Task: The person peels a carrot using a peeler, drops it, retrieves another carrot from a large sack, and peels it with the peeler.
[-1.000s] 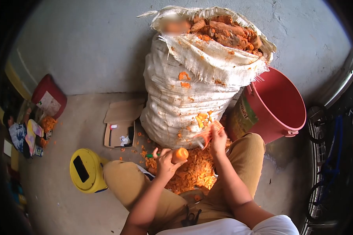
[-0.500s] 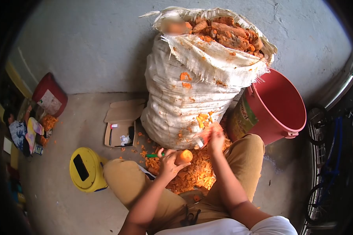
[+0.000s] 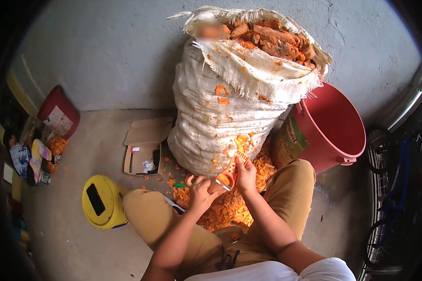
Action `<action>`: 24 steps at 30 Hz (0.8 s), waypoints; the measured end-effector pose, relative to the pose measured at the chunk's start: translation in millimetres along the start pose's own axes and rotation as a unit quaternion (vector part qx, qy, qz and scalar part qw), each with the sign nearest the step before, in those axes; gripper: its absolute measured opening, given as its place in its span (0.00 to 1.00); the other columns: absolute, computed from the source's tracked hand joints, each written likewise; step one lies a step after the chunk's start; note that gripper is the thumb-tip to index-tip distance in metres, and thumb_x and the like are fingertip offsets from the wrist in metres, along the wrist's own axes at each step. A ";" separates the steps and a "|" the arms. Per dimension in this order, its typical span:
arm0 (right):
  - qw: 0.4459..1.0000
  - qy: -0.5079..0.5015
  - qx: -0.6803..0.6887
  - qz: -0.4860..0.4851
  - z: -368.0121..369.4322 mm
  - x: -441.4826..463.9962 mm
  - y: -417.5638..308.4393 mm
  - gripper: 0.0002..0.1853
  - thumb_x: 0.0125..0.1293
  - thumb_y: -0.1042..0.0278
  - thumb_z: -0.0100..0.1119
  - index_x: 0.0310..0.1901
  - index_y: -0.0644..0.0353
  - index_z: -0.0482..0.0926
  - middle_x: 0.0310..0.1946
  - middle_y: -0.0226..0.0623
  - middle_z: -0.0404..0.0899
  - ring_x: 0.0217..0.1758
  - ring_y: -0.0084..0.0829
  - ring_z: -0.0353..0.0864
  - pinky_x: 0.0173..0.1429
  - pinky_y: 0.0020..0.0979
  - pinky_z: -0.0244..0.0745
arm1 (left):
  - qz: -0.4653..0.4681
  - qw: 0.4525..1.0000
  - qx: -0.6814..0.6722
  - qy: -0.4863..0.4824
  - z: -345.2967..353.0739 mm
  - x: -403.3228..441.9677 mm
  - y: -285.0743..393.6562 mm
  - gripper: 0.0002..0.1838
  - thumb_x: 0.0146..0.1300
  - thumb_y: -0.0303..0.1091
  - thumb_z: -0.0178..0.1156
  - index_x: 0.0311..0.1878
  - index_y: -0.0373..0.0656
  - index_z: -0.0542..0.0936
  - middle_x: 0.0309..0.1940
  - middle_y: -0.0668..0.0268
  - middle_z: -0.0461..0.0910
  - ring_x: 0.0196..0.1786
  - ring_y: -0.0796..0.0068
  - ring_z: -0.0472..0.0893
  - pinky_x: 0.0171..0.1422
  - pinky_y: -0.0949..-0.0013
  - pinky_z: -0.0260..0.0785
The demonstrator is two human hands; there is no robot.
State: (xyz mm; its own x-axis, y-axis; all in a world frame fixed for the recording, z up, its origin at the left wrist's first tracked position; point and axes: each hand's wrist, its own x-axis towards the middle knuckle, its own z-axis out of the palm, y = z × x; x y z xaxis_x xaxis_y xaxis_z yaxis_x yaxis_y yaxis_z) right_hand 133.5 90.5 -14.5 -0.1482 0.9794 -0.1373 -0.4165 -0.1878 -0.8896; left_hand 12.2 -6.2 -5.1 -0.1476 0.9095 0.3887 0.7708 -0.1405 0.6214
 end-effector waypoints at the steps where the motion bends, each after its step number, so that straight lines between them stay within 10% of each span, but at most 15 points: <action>1: 0.999 0.026 0.017 -0.019 -1.2 4.7 5.1 0.09 0.63 0.71 0.43 0.38 0.69 0.68 0.30 0.33 0.73 0.29 0.21 0.72 0.35 0.24 0.70 | 0.002 1.000 0.000 0.001 1.8 -0.4 -1.2 0.20 0.40 0.47 0.65 0.33 0.42 0.76 0.25 0.67 0.73 0.36 0.71 0.72 0.55 0.59 0.44; 6: 0.977 0.167 0.067 -0.112 -72.0 61.4 2.4 0.07 0.62 0.70 0.45 0.32 0.65 0.69 0.26 0.33 0.73 0.23 0.21 0.72 0.26 0.23 0.69 | 0.003 0.999 -0.046 0.028 -11.1 -7.2 2.7 0.19 0.41 0.48 0.65 0.29 0.42 0.76 0.24 0.68 0.72 0.34 0.70 0.72 0.54 0.58 0.46; 19: 0.999 0.018 0.033 0.001 3.9 2.8 -10.2 0.09 0.63 0.69 0.44 0.38 0.66 0.68 0.26 0.29 0.71 0.26 0.18 0.69 0.29 0.21 0.66 | -0.002 1.000 -0.007 -0.015 2.9 -2.9 -5.7 0.20 0.42 0.46 0.64 0.34 0.41 0.75 0.23 0.67 0.71 0.34 0.68 0.71 0.54 0.60 0.47; 24: 0.986 0.164 -0.014 -0.034 -56.9 55.4 5.3 0.08 0.63 0.68 0.45 0.36 0.64 0.69 0.24 0.29 0.71 0.24 0.20 0.70 0.27 0.21 0.66 | -0.144 0.934 -0.316 -0.084 20.2 -22.4 -20.3 0.19 0.44 0.44 0.65 0.34 0.41 0.74 0.28 0.67 0.74 0.36 0.73 0.72 0.53 0.62 0.48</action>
State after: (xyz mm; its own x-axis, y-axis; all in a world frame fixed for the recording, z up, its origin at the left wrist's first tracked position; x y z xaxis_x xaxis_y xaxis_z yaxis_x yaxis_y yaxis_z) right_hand 174.1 148.0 -51.7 0.1788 0.9620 -0.2065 -0.3901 -0.1234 -0.9125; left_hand 12.3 -15.8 -40.2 -0.1526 0.9862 0.0639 0.1855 -0.0349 0.9820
